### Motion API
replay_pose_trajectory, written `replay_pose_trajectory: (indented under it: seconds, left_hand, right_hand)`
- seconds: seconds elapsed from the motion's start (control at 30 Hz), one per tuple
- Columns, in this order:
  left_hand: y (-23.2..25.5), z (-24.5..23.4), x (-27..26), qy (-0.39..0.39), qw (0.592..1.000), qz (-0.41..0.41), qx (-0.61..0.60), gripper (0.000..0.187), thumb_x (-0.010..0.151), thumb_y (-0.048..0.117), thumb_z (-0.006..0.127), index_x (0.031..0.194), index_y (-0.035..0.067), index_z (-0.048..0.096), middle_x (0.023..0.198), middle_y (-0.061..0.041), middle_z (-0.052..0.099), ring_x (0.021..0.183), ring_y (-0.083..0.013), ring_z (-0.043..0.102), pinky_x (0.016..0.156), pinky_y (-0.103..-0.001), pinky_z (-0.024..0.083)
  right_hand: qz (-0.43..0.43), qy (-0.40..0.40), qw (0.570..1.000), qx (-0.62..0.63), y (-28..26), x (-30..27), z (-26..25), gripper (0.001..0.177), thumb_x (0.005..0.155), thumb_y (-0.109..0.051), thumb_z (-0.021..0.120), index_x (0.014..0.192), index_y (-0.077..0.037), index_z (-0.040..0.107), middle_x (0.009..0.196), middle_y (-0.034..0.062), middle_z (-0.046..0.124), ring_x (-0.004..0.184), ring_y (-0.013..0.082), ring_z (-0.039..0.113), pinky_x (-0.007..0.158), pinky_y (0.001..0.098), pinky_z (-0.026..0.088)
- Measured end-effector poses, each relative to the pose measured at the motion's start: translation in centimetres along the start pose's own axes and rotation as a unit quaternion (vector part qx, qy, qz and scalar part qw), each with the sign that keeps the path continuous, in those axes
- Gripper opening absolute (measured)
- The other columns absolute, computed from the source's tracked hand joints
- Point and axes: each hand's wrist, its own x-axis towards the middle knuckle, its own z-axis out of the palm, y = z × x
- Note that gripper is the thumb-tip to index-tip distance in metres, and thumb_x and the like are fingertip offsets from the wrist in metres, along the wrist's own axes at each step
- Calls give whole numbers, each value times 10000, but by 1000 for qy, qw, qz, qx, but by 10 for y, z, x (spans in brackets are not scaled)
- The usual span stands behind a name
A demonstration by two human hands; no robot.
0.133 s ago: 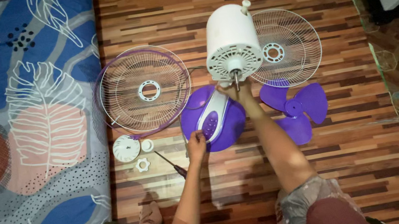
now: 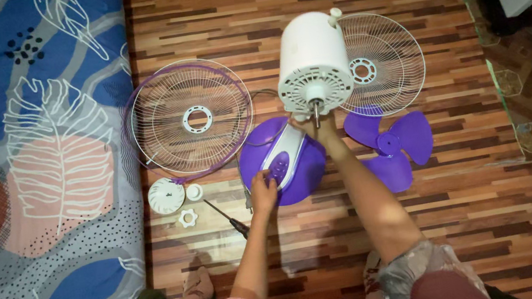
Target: The person assembles an electric fan on the floor. They attach the motor housing to the base, secure the fan blades, and then attach the front grill using a screwdriver.
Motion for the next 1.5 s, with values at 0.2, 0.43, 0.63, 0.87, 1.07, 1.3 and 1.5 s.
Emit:
replay_pose_trajectory:
  seconds: [0.2,0.43,0.63,0.87,1.07,1.3,1.5]
  left_hand:
    - [28,-9,-20,-25,998,29,47,418,813,139,743,1199,10,649,1137,-258,653,1070,-440,615,956,-492,486]
    - [53,-21,-52,-66,996,57,20,436,842,132,726,1251,18,629,1198,-246,658,1140,-434,614,993,-477,485]
    - [90,-35,-53,-87,993,81,6,417,856,141,725,1245,31,625,1198,-217,671,1138,-407,631,988,-459,503]
    - [128,-39,-65,-105,988,112,9,521,832,114,748,1316,28,574,1313,-237,606,1241,-428,555,1041,-474,457]
    - [145,-31,-69,-117,973,198,-20,780,754,38,752,1461,2,423,1417,-272,522,1296,-450,504,1070,-479,431]
    - [131,-2,-54,-147,975,165,1,704,831,123,756,1447,20,433,1361,-258,592,1262,-437,570,1051,-466,471]
    - [124,13,-37,-147,966,214,-7,663,855,162,760,1407,-9,434,1379,-291,565,1269,-452,553,1051,-472,469]
  right_hand:
    - [37,59,992,101,-8,-43,-16,454,771,-417,878,1053,-86,749,989,95,775,898,269,730,826,411,585]
    - [36,132,985,103,-17,-83,-23,490,741,-327,939,1065,-36,714,966,77,761,827,254,715,768,394,588]
    - [113,130,971,165,-28,-114,-25,521,731,-367,905,1091,-36,722,980,69,781,871,255,745,797,389,583]
    - [188,114,975,-37,-61,-149,-43,530,739,-538,867,1035,-108,773,917,105,779,817,334,726,738,452,564]
    - [193,110,974,-35,-106,-162,-79,535,729,-549,834,1020,-104,772,903,132,768,804,362,718,709,477,561]
    - [245,58,968,-4,-134,-155,-113,550,680,-537,849,981,-85,764,835,152,762,765,358,732,685,477,569]
    - [277,14,960,30,-121,-142,-114,514,693,-481,857,961,-52,767,809,162,758,739,336,740,679,453,579]
